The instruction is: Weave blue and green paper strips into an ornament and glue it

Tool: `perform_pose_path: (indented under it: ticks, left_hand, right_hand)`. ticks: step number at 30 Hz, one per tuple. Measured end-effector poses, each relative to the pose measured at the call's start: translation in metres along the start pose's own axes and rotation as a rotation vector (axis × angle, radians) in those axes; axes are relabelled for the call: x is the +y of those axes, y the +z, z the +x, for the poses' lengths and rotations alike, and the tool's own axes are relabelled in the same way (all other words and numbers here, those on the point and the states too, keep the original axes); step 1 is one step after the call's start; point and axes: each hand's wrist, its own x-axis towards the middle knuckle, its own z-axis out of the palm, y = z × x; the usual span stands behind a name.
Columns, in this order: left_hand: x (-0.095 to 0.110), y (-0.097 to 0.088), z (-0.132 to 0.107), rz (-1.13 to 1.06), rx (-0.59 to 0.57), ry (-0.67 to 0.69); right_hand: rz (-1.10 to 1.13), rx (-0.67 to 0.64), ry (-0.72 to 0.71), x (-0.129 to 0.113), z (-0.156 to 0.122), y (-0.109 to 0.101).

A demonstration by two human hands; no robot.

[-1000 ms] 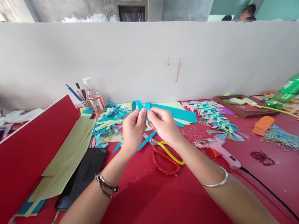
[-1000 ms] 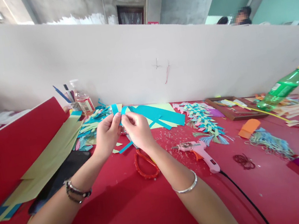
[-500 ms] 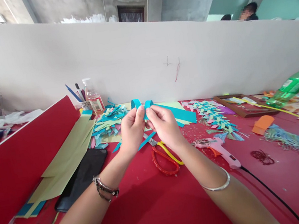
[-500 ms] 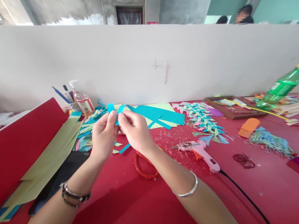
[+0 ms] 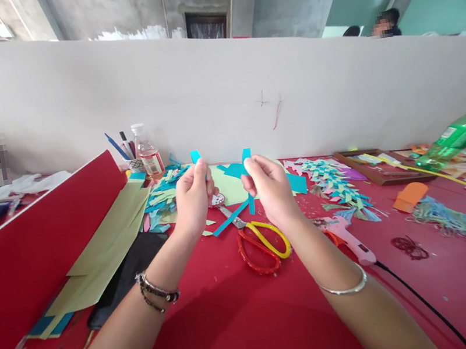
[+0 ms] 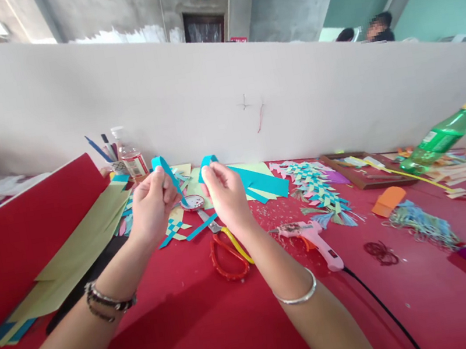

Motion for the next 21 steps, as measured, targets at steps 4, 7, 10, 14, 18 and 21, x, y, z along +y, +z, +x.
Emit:
perform_pose_path:
  ticks: [4,7,10,14,18,21]
  left_hand:
    - [0.003,0.001,-0.002,0.175,-0.088,-0.032]
    - [0.004,0.0,-0.002,0.257,-0.242,-0.082]
    - [0.001,-0.002,0.0,0.299,-0.365,-0.11]
    - [-0.003,-0.004,0.001,0.38,-0.387,-0.069]
    - [-0.003,-0.003,-0.002,0.536,-0.368,0.107]
    - [-0.001,-0.003,-0.003,0.621,-0.419,0.21]
  right_hand:
    - [-0.018,-0.078,0.021,-0.001,0.0,0.0]
    - [-0.033,-0.198,0.026,-0.005,0.001,-0.003]
    - [-0.088,-0.343,0.02,-0.008,0.002,-0.008]
    - [-0.191,-0.422,0.009,-0.011,0.002,-0.014]
    - [-0.22,-0.464,0.021,-0.009,0.002,-0.016]
    - [-0.279,-0.474,-0.012,-0.008,0.003,-0.016]
